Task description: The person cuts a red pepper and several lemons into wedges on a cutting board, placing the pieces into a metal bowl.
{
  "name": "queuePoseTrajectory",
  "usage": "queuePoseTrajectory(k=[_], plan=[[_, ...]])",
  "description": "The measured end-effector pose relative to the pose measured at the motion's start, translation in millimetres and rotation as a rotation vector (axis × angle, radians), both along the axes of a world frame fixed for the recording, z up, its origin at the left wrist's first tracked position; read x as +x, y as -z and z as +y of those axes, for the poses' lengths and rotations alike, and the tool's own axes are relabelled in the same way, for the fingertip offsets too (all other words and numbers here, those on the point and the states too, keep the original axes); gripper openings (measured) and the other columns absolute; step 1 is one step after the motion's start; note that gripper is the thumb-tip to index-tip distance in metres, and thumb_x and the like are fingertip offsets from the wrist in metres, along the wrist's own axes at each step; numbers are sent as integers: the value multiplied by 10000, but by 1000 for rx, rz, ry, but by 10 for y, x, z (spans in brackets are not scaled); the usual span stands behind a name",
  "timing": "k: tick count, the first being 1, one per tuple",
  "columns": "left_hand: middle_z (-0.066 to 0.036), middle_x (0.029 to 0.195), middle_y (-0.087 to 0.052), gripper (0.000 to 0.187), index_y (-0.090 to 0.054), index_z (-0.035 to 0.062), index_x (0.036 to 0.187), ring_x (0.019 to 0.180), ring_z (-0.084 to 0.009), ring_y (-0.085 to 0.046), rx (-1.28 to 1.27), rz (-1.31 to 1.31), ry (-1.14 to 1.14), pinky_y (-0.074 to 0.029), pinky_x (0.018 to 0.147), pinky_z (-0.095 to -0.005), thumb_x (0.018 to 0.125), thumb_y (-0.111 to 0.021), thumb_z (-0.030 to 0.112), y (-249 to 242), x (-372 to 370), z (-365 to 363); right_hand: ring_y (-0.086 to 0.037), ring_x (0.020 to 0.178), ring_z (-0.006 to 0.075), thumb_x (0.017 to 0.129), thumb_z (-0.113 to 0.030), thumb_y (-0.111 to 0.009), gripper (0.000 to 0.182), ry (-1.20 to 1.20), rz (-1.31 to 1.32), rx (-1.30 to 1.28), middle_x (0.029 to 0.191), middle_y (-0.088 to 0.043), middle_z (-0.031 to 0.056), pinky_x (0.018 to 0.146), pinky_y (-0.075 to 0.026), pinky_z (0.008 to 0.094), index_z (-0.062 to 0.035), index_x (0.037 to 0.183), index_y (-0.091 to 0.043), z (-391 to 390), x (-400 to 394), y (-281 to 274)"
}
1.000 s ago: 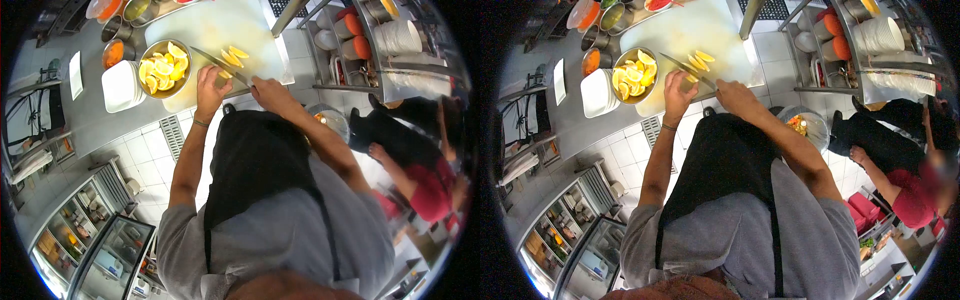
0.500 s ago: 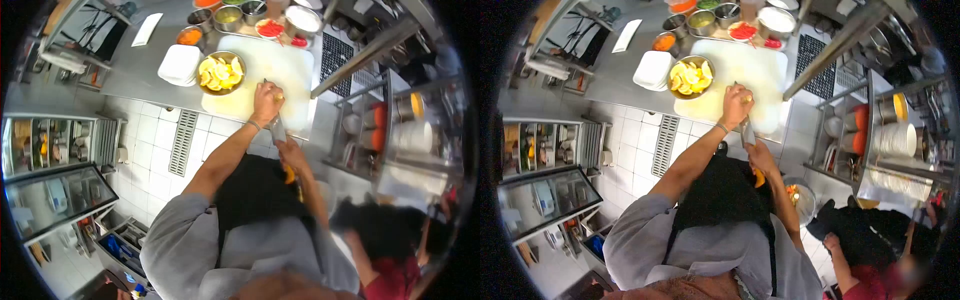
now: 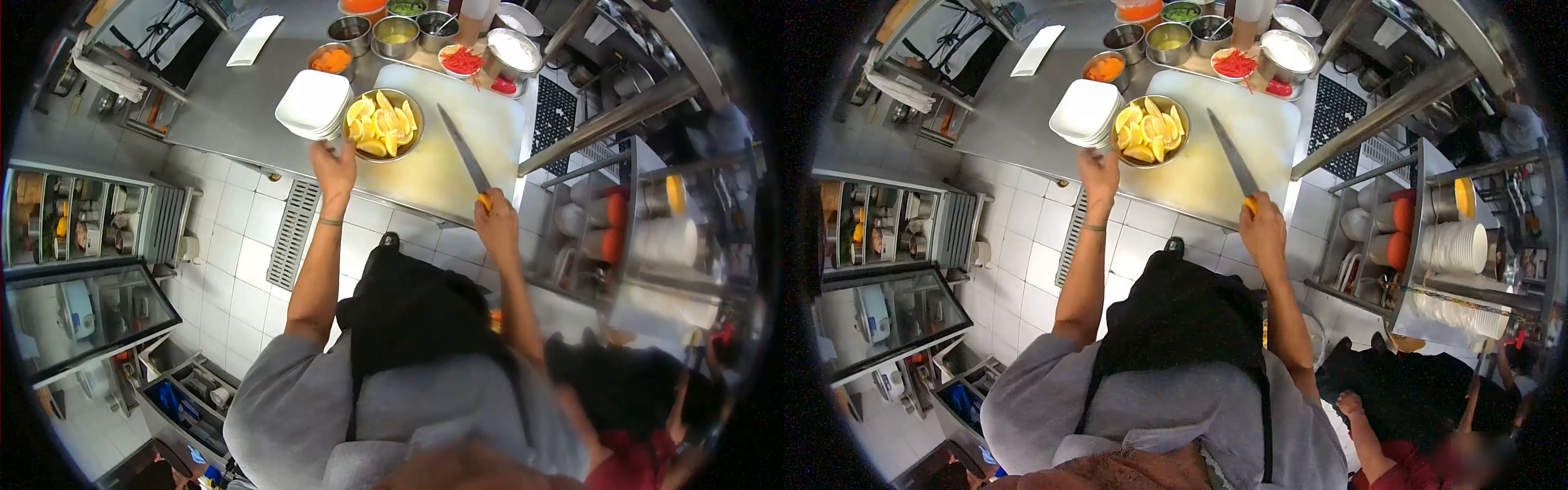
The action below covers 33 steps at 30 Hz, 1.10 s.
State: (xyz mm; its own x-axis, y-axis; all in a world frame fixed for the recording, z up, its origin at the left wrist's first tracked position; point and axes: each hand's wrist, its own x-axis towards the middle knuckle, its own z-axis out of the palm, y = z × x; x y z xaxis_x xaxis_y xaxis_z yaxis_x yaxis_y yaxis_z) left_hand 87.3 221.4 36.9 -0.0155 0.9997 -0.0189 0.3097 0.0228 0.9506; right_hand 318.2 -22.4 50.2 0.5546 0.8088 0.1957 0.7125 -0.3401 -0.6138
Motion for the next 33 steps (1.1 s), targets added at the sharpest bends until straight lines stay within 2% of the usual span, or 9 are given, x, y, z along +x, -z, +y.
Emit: queuePoseTrajectory(k=[1,4,7,10,14,18,25,31,33], plan=[[-218,1043,-688,563,-488,-58,1418,1066,-317,-696,-314,-131,-8,-615,662,-400,962,-720,179,78,-47,-29,-682,832,522,933,-128,-687,247,17,-56,21,931,-694,300,707,-550,569,-32,1152,-623,86,72,140],[-254,1212,-618,520,-371,-30,1429,947,-286,-746,-424,-295,218,-637,535,-332,987,-612,102,-62,189,-168,-667,874,498,912,-106,-699,310,69,-64,9,981,-677,277,752,-544,548,-47,1212,-646,331,159,385],[-239,1278,-613,478,-385,-7,1441,1002,-310,-740,-423,-629,181,-690,601,-373,979,-503,22,126,305,-8,-626,951,455,916,-105,-732,336,12,-268,-38,1030,-648,237,848,-512,530,-71,1243,-665,413,205,429],[-212,1332,-610,484,-392,28,1451,1027,-322,-741,-172,-600,215,-701,652,-372,974,-453,-17,193,298,-100,-579,948,405,902,-118,-727,389,21,-216,-4,1037,-608,208,861,-495,496,-69,1283,-669,387,170,464],[-194,1355,-607,561,-365,57,1517,1041,-314,-738,-417,-711,212,-694,633,-375,967,-435,-29,-176,278,-137,-590,988,427,902,-114,-735,445,86,-220,-45,1118,-593,241,873,-497,516,-72,1338,-660,302,38,459],[-197,1360,-601,536,-358,54,1507,1093,-325,-720,-682,-720,312,-695,720,-397,985,-455,-24,-407,227,-23,-596,1063,442,906,-109,-735,442,144,-125,-11,1180,-594,265,916,-496,526,-67,1340,-665,222,44,404],[-188,1400,-574,583,-376,115,1522,1111,-361,-698,-575,-694,294,-686,766,-456,976,-529,-20,-39,486,424,-602,1099,436,920,-90,-729,376,357,-125,-66,1182,-605,260,960,-490,499,-22,1286,-677,-384,-493,-4],[-166,1295,-551,639,-336,84,1523,1064,-368,-681,-625,-754,163,-621,873,-514,996,-686,177,79,582,289,-616,1069,434,909,-81,-734,277,556,94,-189,1121,-635,263,942,-498,509,8,1169,-700,-1256,-1355,25],[-161,1251,-547,477,-452,41,1397,1040,-332,-649,-602,-830,527,-584,941,-501,1018,-678,222,413,266,265,-623,1052,434,881,-63,-737,239,642,112,-174,1090,-650,258,948,-498,517,8,1108,-712,-1415,-1714,42]])
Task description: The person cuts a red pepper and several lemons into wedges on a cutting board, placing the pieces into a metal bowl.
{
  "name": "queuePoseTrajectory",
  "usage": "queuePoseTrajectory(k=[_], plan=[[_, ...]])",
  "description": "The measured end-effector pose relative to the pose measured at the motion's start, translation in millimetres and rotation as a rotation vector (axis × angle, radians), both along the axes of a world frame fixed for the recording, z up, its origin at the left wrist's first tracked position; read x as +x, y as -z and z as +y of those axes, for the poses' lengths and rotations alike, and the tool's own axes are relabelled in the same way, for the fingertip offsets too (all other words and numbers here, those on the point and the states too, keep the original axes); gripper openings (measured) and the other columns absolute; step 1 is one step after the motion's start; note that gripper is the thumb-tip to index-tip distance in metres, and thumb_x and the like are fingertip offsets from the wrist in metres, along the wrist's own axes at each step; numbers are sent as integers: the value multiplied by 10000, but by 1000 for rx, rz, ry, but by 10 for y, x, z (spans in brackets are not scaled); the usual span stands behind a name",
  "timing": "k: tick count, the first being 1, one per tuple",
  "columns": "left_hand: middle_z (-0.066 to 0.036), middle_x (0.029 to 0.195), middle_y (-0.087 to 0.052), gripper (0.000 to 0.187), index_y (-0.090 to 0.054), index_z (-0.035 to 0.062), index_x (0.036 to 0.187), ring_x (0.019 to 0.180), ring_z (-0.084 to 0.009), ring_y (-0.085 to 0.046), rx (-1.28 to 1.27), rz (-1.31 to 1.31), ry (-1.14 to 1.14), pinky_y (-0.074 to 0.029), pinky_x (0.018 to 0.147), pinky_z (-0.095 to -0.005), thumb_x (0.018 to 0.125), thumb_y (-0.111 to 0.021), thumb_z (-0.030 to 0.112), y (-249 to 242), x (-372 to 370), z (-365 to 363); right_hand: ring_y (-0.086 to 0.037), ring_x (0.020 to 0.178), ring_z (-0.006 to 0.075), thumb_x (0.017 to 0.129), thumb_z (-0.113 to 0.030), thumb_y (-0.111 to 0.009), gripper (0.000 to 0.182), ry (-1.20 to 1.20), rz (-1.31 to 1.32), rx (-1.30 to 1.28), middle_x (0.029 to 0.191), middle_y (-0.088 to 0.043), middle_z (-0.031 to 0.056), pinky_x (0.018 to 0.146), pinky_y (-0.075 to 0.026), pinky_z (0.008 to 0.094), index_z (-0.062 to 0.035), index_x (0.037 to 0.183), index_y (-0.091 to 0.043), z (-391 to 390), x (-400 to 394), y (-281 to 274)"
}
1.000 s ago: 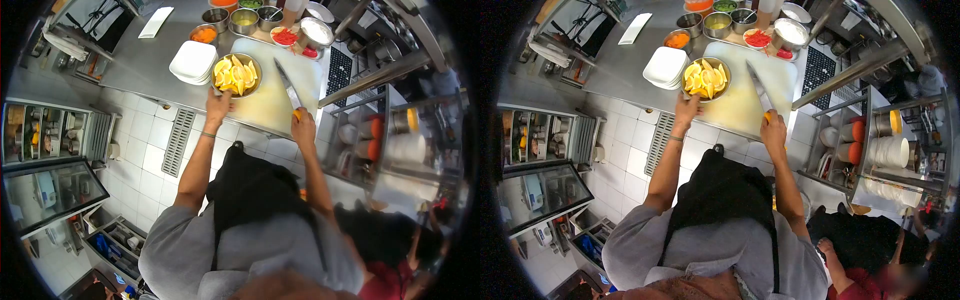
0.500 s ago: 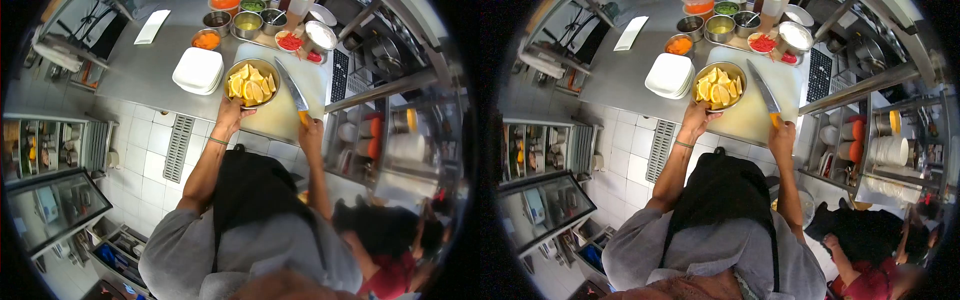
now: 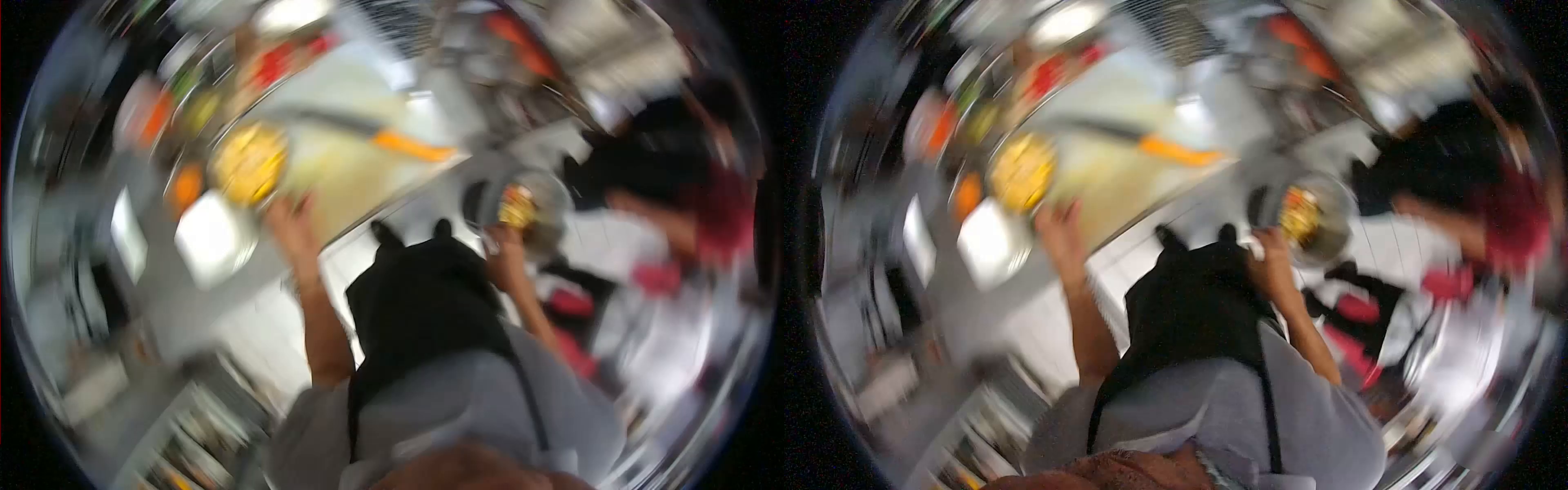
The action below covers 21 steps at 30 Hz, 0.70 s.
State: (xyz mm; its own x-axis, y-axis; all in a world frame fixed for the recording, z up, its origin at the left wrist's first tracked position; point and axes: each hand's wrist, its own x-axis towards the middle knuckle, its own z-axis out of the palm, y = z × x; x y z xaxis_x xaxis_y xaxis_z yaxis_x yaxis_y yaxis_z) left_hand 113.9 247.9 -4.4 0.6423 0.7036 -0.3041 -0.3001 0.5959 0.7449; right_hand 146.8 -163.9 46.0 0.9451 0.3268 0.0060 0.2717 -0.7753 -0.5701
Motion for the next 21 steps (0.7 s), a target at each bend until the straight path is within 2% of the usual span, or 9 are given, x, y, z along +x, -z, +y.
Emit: queuePoseTrajectory(k=[1,3,4,6,10,13,17,19,21], plan=[[-163,1258,-567,413,-481,39,1360,1079,-320,-630,110,26,111,-568,961,-486,1039,-635,250,41,-103,-72,-631,1009,408,843,-68,-730,220,75,-82,-5,1036,-674,229,929,-500,500,4,1050,-715,-22,-180,-34],[-166,1272,-606,337,-539,37,1286,1156,-296,-590,323,132,255,-535,1003,-456,1083,-548,305,45,-207,-168,-625,931,373,804,-114,-720,156,-203,122,-307,884,-673,179,893,-502,454,-12,922,-711,-266,-319,260],[-172,1335,-594,422,-519,38,1323,1200,-320,-586,231,172,305,-509,1050,-467,1096,-458,389,57,-137,-176,-638,961,371,824,-114,-731,175,69,-3,21,927,-672,183,905,-518,461,-6,961,-728,-291,-485,315],[-185,1356,-561,495,-431,31,1435,1171,-329,-595,202,385,260,-535,996,-466,1065,-531,346,-232,0,-504,-644,1027,389,859,-133,-770,273,166,77,58,1084,-646,180,921,-542,466,-36,1111,-732,-370,-625,237],[-200,1365,-533,677,-280,46,1595,1056,-312,-640,503,599,349,-569,898,-463,1044,-571,311,-547,61,-1290,-643,1028,401,887,-142,-746,263,351,-18,153,1029,-638,175,897,-532,497,-41,1129,-721,-920,-988,163],[-167,1311,-574,665,-311,84,1620,997,-285,-657,618,403,740,-571,860,-442,1044,-583,274,-139,-175,-1694,-646,1015,401,895,-137,-737,256,534,-24,151,1020,-640,175,872,-538,503,-45,1133,-719,-1466,-1658,307],[-132,1396,-611,492,-526,101,1520,1125,-245,-662,916,582,1650,-553,919,-365,1042,-605,188,565,-682,-2497,-656,994,400,906,-135,-728,241,709,32,89,1008,-649,180,854,-548,504,-44,1129,-723,-2449,-2481,427],[-171,1344,-660,526,-569,87,1494,1146,-218,-671,830,87,1933,-538,946,-333,1012,-674,270,750,-1297,-2832,-661,993,401,912,-133,-724,233,780,71,71,1008,-656,185,859,-552,501,-41,1126,-726,-2816,-2846,426],[-176,1321,-673,531,-579,87,1485,1139,-219,-676,1002,172,2158,-538,946,-334,1005,-682,289,776,-1471,-3041,-666,996,402,917,-131,-719,225,837,96,74,1016,-664,192,870,-554,498,-37,1122,-728,-3200,-3053,332]])
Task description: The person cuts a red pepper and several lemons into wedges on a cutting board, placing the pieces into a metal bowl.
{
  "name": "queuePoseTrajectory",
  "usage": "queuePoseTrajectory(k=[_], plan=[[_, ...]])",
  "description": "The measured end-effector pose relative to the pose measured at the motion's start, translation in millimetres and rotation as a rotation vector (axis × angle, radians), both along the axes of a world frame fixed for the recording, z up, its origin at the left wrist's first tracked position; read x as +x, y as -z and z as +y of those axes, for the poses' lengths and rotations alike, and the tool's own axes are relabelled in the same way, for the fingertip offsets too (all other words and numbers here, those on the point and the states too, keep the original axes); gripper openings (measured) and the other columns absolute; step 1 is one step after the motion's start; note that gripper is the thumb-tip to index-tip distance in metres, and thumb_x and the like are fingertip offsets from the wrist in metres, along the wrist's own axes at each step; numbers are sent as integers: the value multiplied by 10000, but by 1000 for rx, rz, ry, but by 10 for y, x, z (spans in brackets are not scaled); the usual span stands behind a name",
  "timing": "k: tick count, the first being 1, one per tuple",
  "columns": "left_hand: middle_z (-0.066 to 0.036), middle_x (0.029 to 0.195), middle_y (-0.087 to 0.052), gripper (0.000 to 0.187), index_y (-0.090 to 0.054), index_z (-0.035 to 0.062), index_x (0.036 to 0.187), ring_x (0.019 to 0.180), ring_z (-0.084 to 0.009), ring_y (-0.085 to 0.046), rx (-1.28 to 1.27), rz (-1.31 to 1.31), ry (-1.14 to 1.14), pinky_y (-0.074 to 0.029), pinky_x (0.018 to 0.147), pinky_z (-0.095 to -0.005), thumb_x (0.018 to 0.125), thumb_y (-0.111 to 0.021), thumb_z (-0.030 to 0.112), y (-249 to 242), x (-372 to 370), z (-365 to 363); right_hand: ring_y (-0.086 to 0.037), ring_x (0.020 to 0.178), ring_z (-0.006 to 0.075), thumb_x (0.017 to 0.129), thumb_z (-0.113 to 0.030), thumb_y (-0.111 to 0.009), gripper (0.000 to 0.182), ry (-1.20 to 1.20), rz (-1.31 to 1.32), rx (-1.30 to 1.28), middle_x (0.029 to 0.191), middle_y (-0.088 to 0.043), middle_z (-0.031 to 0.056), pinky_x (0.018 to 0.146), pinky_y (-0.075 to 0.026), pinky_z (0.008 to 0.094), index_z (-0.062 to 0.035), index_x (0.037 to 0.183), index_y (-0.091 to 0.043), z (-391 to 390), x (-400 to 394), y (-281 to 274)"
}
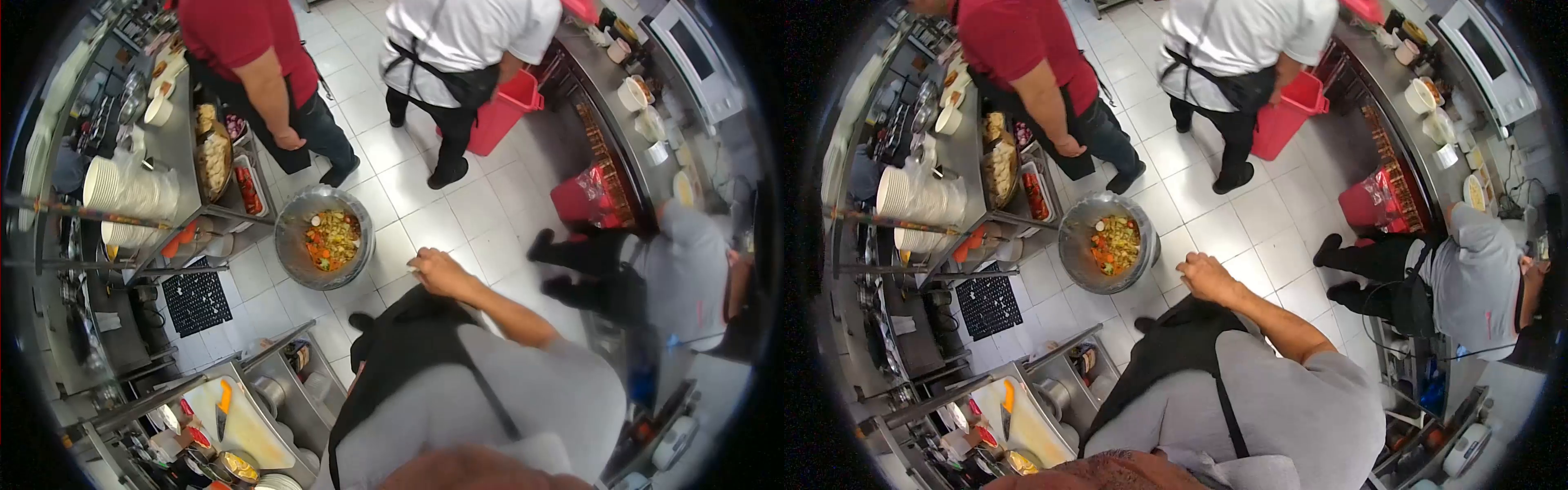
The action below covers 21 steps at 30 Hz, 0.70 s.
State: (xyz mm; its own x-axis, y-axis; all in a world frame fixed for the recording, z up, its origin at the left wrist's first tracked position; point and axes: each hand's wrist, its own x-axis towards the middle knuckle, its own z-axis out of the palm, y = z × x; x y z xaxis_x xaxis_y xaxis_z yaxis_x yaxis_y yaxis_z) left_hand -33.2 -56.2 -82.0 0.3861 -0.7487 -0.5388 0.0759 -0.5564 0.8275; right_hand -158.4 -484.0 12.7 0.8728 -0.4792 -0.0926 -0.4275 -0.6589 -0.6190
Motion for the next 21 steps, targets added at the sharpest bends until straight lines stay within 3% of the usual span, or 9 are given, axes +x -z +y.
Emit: queuePoseTrajectory(k=[5,9,10,12,14,16,18,20,21], plan=[[-187,1263,-704,547,-604,86,1462,1122,-221,-689,634,-142,475,-539,946,-336,986,-703,336,60,504,24,-665,983,436,930,-108,-700,245,149,-125,91,1043,-672,230,907,-559,487,-4,1150,-727,-860,-126,-49],[-195,1216,-729,562,-625,85,1444,1108,-223,-699,718,-279,870,-540,946,-338,972,-720,374,138,837,110,-665,1024,433,942,-108,-691,253,143,-103,188,1072,-673,227,925,-554,483,-4,1170,-726,-1552,213,-134],[-198,1204,-735,566,-630,84,1439,1104,-223,-702,694,-276,838,-541,946,-338,968,-724,384,187,920,-17,-665,1028,432,944,-109,-690,255,136,-109,194,1074,-673,226,925,-553,484,-6,1174,-725,-1775,351,-146],[-217,1168,-750,599,-646,89,1420,1112,-245,-714,681,82,264,-543,963,-359,946,-729,447,389,1087,-367,-665,1036,433,949,-113,-686,257,119,-104,161,1078,-672,224,928,-549,485,-11,1181,-723,-2121,546,-148],[-236,1218,-738,601,-656,83,1401,1111,-312,-726,636,-137,258,-561,952,-406,946,-718,470,-118,1437,-1487,-663,1042,437,956,-119,-682,257,93,-126,62,1080,-671,224,933,-545,486,-14,1188,-721,-2528,842,-207],[-263,1221,-728,592,-665,46,1374,1097,-377,-724,524,-155,215,-559,953,-438,940,-730,443,-528,1653,-2556,-682,973,402,951,-113,-696,254,105,-167,99,1066,-669,210,888,-556,470,-10,1183,-718,-2988,1200,-422],[-280,1229,-717,571,-674,15,1344,1081,-429,-716,176,-510,393,-558,953,-455,935,-737,409,665,2063,-2737,-702,905,367,947,-106,-710,252,118,-175,164,1052,-668,195,843,-566,454,-6,1178,-715,-3302,1413,-592],[-290,1244,-705,539,-689,14,1319,1137,-444,-687,246,-365,351,-535,1001,-466,927,-745,381,-200,2292,-4094,-716,857,297,942,-127,-739,361,155,-368,136,1091,-683,176,827,-575,433,-20,1280,-670,-3872,1763,-649],[-293,1233,-709,522,-698,24,1313,1209,-424,-664,209,-324,307,-499,1071,-466,910,-775,347,-235,2426,-4518,-721,871,278,950,-143,-741,428,207,-454,174,1123,-693,174,848,-577,431,-34,1351,-639,-4180,1996,-846]])
